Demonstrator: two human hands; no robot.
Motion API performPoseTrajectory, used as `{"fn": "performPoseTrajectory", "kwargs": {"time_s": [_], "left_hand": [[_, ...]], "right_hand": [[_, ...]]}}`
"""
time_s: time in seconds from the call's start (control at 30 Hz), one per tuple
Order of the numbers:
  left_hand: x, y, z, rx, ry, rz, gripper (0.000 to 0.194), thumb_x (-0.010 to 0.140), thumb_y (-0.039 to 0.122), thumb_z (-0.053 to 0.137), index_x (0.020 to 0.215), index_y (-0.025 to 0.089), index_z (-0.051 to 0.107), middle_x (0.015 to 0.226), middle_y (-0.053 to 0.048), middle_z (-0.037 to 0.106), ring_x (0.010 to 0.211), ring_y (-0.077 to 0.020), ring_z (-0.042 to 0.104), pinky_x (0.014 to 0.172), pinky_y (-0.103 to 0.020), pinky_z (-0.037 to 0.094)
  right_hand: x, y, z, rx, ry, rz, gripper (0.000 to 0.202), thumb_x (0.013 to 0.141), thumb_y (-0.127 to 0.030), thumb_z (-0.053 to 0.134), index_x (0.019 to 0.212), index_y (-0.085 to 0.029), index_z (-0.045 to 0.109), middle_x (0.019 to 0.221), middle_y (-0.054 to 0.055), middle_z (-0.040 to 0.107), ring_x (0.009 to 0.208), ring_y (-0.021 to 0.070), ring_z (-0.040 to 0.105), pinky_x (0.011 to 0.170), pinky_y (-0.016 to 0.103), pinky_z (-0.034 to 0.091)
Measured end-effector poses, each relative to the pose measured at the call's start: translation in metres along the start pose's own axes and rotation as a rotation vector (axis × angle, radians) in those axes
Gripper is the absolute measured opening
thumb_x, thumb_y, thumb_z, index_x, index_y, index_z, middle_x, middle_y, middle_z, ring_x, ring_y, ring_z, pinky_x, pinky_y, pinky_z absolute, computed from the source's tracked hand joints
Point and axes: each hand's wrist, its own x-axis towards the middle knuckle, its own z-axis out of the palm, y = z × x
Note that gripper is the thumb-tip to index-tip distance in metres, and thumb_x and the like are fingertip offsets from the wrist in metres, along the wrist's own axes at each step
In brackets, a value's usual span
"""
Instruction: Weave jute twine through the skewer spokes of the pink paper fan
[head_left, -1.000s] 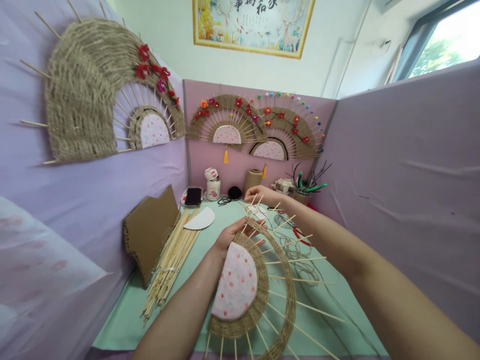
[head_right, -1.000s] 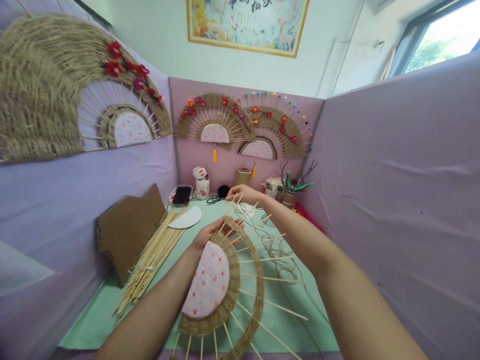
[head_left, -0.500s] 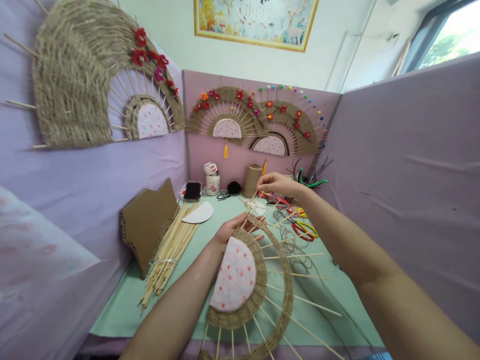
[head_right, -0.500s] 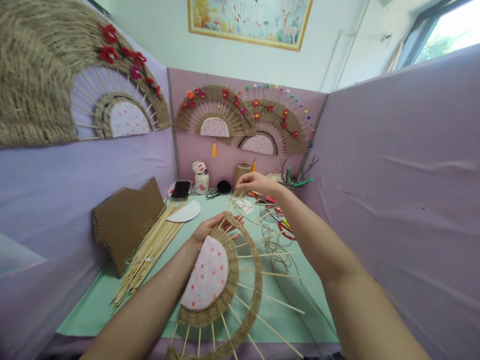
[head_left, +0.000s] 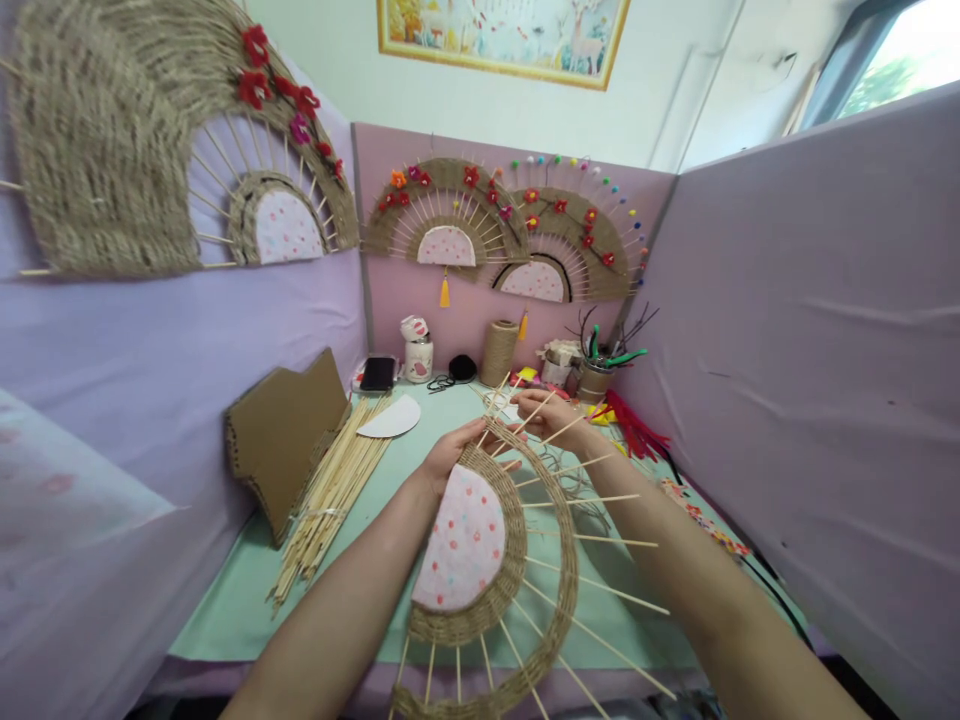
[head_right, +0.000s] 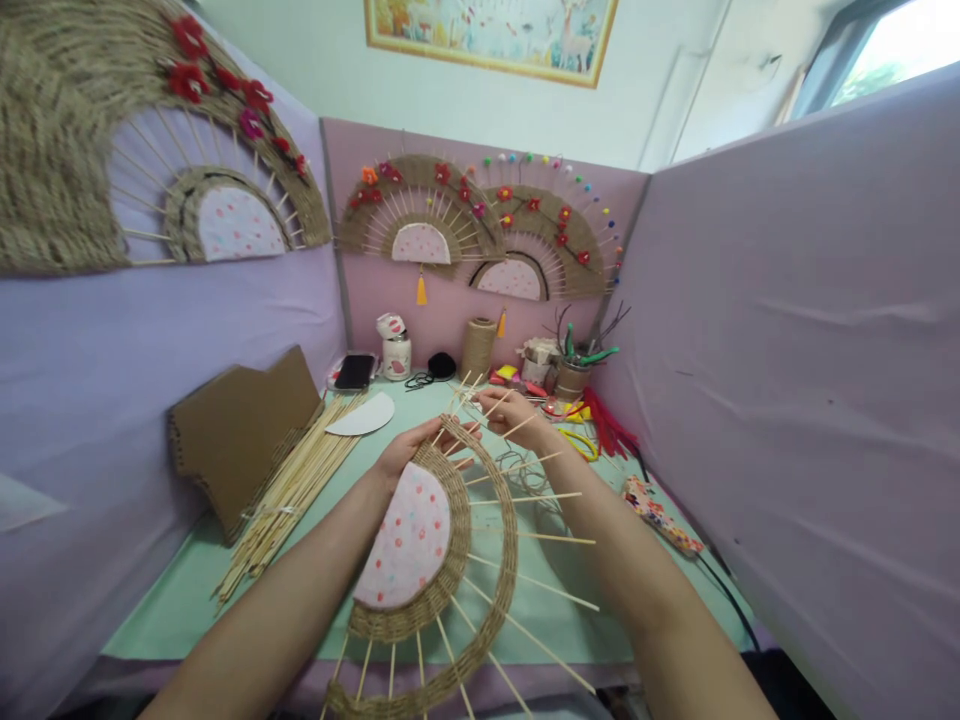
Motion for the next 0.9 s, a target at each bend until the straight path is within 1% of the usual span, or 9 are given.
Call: {"fn": "performPoseTrajectory", "kwargs": {"time_s": [0.07, 0.13, 0.2, 0.3, 0.4, 0.57, 0.67, 0.77, 0.9], "left_hand": [[0.001, 0.000, 0.000, 0.032, 0.032, 0.006, 0.019, 0.085, 0.020, 0.050, 0.098, 0.014, 0.061, 0.105, -0.013, 0.066, 0.105, -0.0264, 0.059, 0.091, -0.043, 0.042], [0.002, -0.001, 0.000, 0.093, 0.084, 0.008, 0.016, 0.083, 0.021, 0.053, 0.096, 0.014, 0.061, 0.098, -0.012, 0.068, 0.096, -0.0250, 0.063, 0.084, -0.039, 0.046], [0.003, 0.000, 0.000, 0.159, 0.128, 0.009, 0.014, 0.081, 0.022, 0.056, 0.093, 0.016, 0.060, 0.094, -0.010, 0.068, 0.088, -0.0240, 0.066, 0.076, -0.035, 0.049], [0.004, 0.001, 0.001, 0.193, 0.178, 0.046, 0.014, 0.079, 0.021, 0.059, 0.092, 0.017, 0.060, 0.092, -0.007, 0.067, 0.083, -0.0213, 0.066, 0.068, -0.030, 0.051], [0.004, 0.002, 0.002, 0.171, 0.250, 0.069, 0.014, 0.079, 0.023, 0.059, 0.091, 0.018, 0.061, 0.087, -0.005, 0.066, 0.078, -0.0182, 0.066, 0.067, -0.029, 0.051], [0.005, -0.001, 0.002, 0.229, 0.320, 0.129, 0.008, 0.076, 0.021, 0.063, 0.082, 0.016, 0.059, 0.079, -0.005, 0.066, 0.076, -0.0202, 0.065, 0.067, -0.035, 0.052], [0.008, -0.004, 0.000, 0.297, 0.343, 0.170, 0.010, 0.075, 0.020, 0.064, 0.073, 0.014, 0.056, 0.075, -0.005, 0.066, 0.073, -0.0190, 0.065, 0.069, -0.035, 0.052], [0.011, -0.005, -0.003, 0.366, 0.376, 0.187, 0.011, 0.074, 0.020, 0.065, 0.073, 0.013, 0.057, 0.072, -0.005, 0.066, 0.067, -0.0156, 0.065, 0.067, -0.029, 0.052], [0.011, -0.001, -0.006, 0.428, 0.424, 0.176, 0.013, 0.075, 0.021, 0.064, 0.084, 0.013, 0.061, 0.068, -0.004, 0.065, 0.058, -0.0104, 0.061, 0.054, -0.019, 0.047]], "right_hand": [[-0.010, 0.007, 0.006, -0.067, 0.015, -0.003, 0.034, 0.062, -0.043, 0.071, 0.082, -0.017, 0.064, 0.053, -0.005, 0.046, 0.043, 0.0054, 0.033, 0.043, 0.021, 0.023], [-0.019, 0.012, 0.009, -0.153, -0.008, 0.017, 0.033, 0.062, -0.042, 0.072, 0.083, -0.017, 0.066, 0.058, -0.002, 0.054, 0.047, 0.0073, 0.041, 0.045, 0.022, 0.028], [-0.026, 0.016, 0.009, -0.202, 0.013, 0.020, 0.031, 0.064, -0.041, 0.070, 0.083, -0.017, 0.067, 0.062, -0.001, 0.058, 0.049, 0.0082, 0.044, 0.046, 0.022, 0.030], [-0.032, 0.020, 0.007, -0.206, 0.108, -0.004, 0.030, 0.066, -0.041, 0.067, 0.084, -0.018, 0.067, 0.062, -0.001, 0.057, 0.045, 0.0063, 0.039, 0.044, 0.021, 0.026], [-0.034, 0.026, 0.009, -0.185, 0.135, -0.008, 0.028, 0.065, -0.041, 0.068, 0.081, -0.018, 0.067, 0.058, -0.002, 0.054, 0.043, 0.0050, 0.033, 0.043, 0.021, 0.022], [-0.037, 0.040, 0.013, -0.102, 0.150, -0.032, 0.027, 0.064, -0.041, 0.069, 0.078, -0.019, 0.066, 0.056, -0.002, 0.052, 0.046, 0.0079, 0.038, 0.043, 0.022, 0.025], [-0.039, 0.046, 0.010, -0.055, 0.170, -0.018, 0.029, 0.064, -0.044, 0.068, 0.079, -0.019, 0.066, 0.056, -0.001, 0.053, 0.047, 0.0095, 0.041, 0.043, 0.023, 0.027], [-0.040, 0.049, 0.006, -0.017, 0.176, 0.017, 0.030, 0.062, -0.044, 0.069, 0.079, -0.019, 0.066, 0.054, -0.001, 0.052, 0.045, 0.0095, 0.041, 0.043, 0.023, 0.028], [-0.042, 0.049, 0.005, 0.058, 0.196, 0.034, 0.027, 0.060, -0.039, 0.072, 0.075, -0.018, 0.066, 0.049, -0.004, 0.048, 0.043, 0.0071, 0.036, 0.043, 0.022, 0.025]]}}
